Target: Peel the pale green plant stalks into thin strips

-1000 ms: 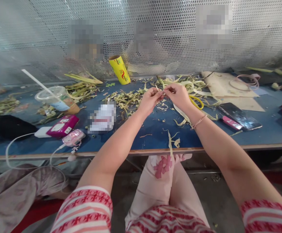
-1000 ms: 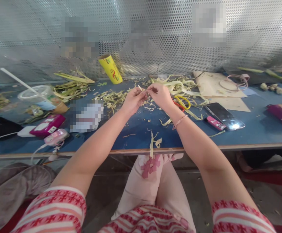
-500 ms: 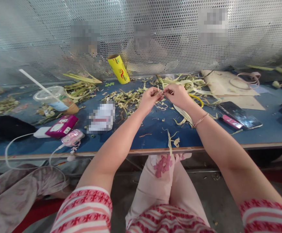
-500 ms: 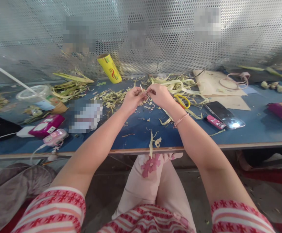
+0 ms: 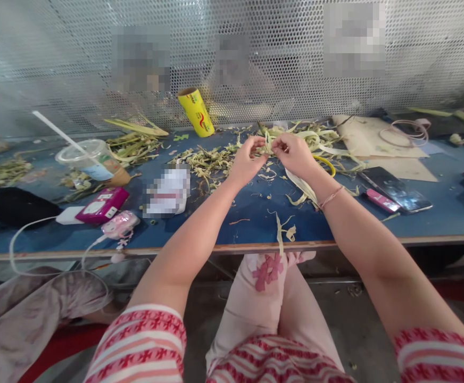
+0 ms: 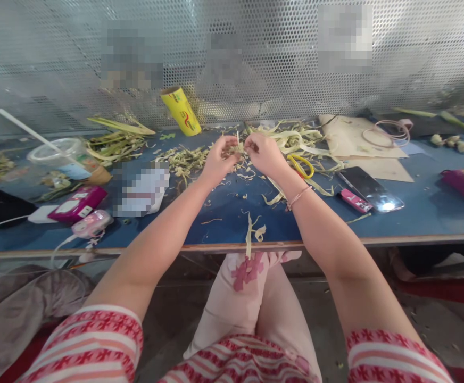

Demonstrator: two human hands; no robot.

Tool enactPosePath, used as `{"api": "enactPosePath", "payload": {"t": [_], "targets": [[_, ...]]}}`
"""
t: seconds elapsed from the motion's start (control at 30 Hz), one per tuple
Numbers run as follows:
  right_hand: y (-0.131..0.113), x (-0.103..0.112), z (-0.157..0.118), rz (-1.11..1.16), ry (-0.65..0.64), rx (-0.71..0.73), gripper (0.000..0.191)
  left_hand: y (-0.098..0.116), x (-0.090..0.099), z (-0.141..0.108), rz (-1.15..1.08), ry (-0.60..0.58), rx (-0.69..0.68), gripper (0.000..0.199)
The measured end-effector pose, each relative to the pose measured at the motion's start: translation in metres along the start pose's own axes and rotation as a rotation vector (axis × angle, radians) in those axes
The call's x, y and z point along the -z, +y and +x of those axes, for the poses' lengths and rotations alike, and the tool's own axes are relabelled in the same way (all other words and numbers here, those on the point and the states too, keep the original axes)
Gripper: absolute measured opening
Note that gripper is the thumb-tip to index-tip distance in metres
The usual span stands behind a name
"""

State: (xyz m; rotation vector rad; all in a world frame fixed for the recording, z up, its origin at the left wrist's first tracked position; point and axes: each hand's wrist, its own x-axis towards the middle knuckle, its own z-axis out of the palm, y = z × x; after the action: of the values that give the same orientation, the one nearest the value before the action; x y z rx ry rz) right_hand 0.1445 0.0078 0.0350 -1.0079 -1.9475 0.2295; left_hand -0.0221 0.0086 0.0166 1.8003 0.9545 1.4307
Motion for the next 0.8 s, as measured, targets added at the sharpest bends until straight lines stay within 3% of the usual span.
{"api": "enactPosePath", "payload": {"t": [0.13,0.27,0.6,0.8], "targets": [[-0.0012,0.0013,0.0012,0.095,-0.015,-0.093,0.002,0.0059,0.0008,-0.0034,0.209,0.034,-0.182,0.03],[-0.0011,0.0018,0.0013,0.125,-0.041,-0.099,0.002,0.0029,0.0021,-0.0019,0.247,0.009,-0.243,0.036],[-0.0035,0.005,0.0004,0.04,-0.054,-0.029,0.003,0.0026,0.0066,0.0008,0.321,-0.096,-0.289,0.036],[-0.0026,0.005,0.0005,0.113,-0.053,-0.042,0.008,0.0026,0.0089,0.0025,0.273,-0.059,-0.19,0.028]]}}
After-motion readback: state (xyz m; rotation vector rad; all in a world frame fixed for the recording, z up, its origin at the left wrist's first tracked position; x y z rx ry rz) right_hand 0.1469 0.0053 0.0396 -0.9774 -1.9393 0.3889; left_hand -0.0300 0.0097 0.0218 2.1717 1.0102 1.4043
